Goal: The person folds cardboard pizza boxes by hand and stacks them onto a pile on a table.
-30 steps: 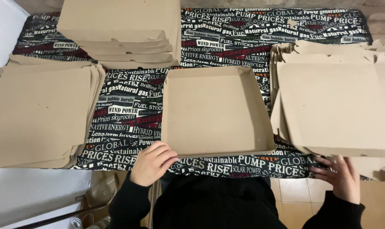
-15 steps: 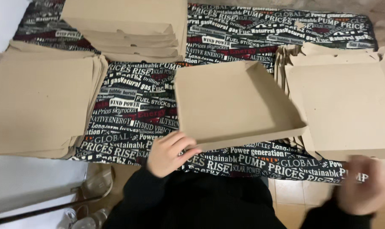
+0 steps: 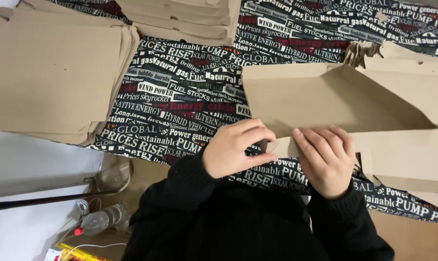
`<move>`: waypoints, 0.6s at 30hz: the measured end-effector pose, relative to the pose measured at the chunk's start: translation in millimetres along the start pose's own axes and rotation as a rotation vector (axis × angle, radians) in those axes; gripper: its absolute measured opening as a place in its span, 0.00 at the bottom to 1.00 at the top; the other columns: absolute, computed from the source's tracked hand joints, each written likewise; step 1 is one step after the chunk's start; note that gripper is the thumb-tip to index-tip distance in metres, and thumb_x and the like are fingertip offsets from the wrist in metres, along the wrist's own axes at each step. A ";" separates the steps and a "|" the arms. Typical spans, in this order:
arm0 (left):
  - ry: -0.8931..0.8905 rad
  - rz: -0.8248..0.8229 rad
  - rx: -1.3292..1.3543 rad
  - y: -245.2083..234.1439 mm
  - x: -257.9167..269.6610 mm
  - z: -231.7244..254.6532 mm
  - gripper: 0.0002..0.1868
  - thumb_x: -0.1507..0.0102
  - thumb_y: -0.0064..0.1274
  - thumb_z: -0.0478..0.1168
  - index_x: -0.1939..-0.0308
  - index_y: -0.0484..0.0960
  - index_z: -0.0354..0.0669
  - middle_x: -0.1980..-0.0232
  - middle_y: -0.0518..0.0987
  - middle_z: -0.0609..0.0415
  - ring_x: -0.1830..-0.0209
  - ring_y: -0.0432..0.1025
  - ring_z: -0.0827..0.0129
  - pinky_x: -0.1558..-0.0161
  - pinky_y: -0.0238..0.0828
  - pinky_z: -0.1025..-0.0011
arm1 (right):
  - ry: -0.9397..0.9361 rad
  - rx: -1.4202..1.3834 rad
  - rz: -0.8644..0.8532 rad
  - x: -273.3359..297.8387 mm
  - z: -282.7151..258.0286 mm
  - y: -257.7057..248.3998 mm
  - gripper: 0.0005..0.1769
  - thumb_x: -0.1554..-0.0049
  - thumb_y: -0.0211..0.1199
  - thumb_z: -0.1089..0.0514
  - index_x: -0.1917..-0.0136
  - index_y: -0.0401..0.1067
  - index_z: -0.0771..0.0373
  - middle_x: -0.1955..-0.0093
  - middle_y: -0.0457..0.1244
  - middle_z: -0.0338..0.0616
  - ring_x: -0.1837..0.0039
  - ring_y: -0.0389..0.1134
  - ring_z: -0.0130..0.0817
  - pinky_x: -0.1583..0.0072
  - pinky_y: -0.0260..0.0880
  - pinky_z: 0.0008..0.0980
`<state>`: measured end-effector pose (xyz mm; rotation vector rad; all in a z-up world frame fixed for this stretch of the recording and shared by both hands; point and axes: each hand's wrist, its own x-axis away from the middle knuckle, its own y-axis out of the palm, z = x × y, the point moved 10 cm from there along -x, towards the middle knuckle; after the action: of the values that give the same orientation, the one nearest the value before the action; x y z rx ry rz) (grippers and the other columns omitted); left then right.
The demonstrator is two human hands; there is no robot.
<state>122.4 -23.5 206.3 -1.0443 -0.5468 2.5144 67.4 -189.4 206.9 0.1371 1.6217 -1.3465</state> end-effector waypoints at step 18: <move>0.163 -0.144 -0.223 36.6 5.9 34.2 0.13 0.25 0.36 0.42 0.55 0.78 0.45 0.59 0.70 0.56 0.54 0.71 0.57 0.36 0.57 0.53 | -0.094 -0.119 0.086 14.0 -12.4 -11.1 0.12 0.43 0.69 0.65 0.46 0.86 0.63 0.48 0.74 0.46 0.49 0.73 0.47 0.42 0.73 0.49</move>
<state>86.9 -59.4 207.6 -1.2296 -0.8361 2.2577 46.0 -190.3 203.2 0.0707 1.5943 -1.1708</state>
